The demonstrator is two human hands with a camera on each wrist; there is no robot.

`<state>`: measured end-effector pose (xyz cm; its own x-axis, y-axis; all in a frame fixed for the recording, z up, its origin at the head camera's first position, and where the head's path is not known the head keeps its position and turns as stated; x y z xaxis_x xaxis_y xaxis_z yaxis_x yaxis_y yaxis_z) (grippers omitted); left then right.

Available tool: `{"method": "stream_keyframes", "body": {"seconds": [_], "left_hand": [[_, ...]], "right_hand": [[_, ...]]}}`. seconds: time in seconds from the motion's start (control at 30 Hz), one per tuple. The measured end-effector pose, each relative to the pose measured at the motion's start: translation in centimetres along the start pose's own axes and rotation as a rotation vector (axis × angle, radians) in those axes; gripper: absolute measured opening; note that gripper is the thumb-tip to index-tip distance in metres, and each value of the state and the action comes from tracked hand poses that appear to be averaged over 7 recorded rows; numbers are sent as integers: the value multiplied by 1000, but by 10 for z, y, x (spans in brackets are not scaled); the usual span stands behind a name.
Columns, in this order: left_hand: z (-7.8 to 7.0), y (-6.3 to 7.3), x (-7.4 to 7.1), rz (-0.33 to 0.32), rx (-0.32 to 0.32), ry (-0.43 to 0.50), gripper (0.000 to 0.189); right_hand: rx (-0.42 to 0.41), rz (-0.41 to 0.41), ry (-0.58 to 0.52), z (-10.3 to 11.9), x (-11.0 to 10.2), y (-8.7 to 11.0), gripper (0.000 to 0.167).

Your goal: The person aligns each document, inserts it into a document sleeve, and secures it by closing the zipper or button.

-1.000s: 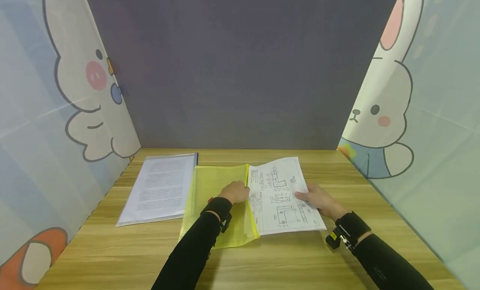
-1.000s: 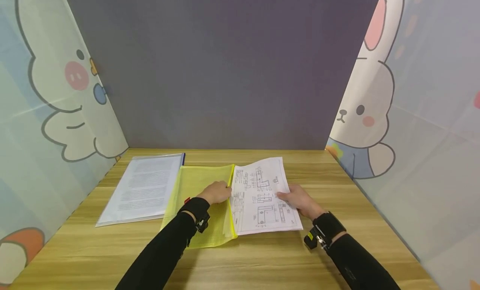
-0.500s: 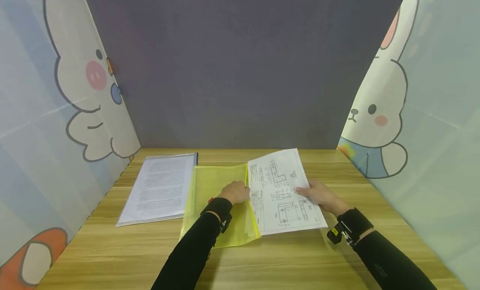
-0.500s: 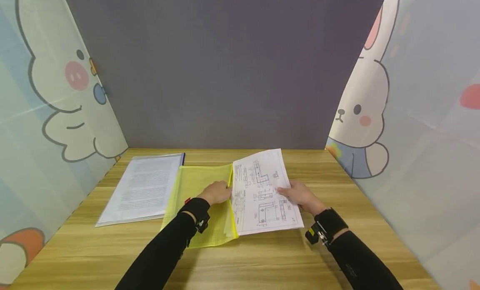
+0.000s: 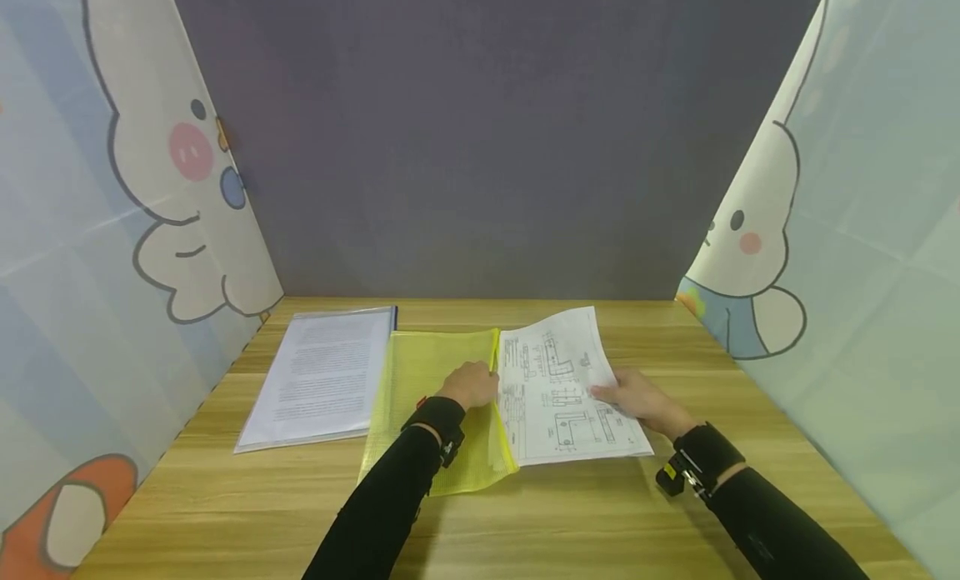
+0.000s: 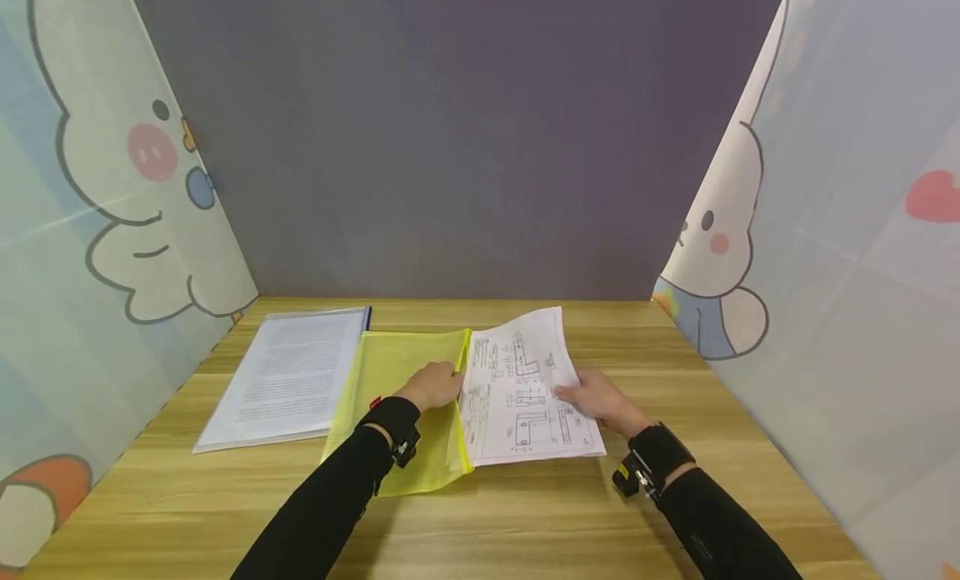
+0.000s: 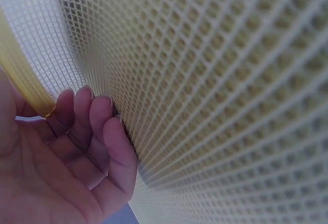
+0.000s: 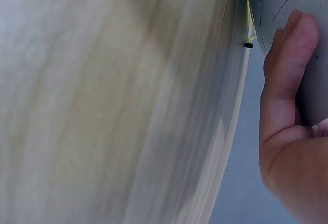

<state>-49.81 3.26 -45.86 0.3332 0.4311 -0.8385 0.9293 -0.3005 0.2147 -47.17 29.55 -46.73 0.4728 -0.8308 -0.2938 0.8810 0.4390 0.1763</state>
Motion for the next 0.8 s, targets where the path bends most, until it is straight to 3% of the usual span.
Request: {"method": "stream_keyframes", "body": {"seconds": [0.4,0.6,0.8], "left_hand": [[-7,6,-4,-3,-18,-3,35],[-3,-1,0,21,-8,-41,40],[-5,1,0,31,-10,-85,34]], "right_hand": [[-20,43,49,10,5,-7,42],[12,-38,1,6,-1,-8,45],[47,-100,-50,6,-2,-11,53]]}}
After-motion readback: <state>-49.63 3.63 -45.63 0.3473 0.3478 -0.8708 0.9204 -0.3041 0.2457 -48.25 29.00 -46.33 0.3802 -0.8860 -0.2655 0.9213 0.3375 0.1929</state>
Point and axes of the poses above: each hand's wrist, its own y-axis away from the middle knuckle, its own x-axis out of the palm, z = x × y, the point moved 8 cm from there along -y, towards the middle knuckle, and after that the axes turned 5 degrees about z, right-handed, at the moved point
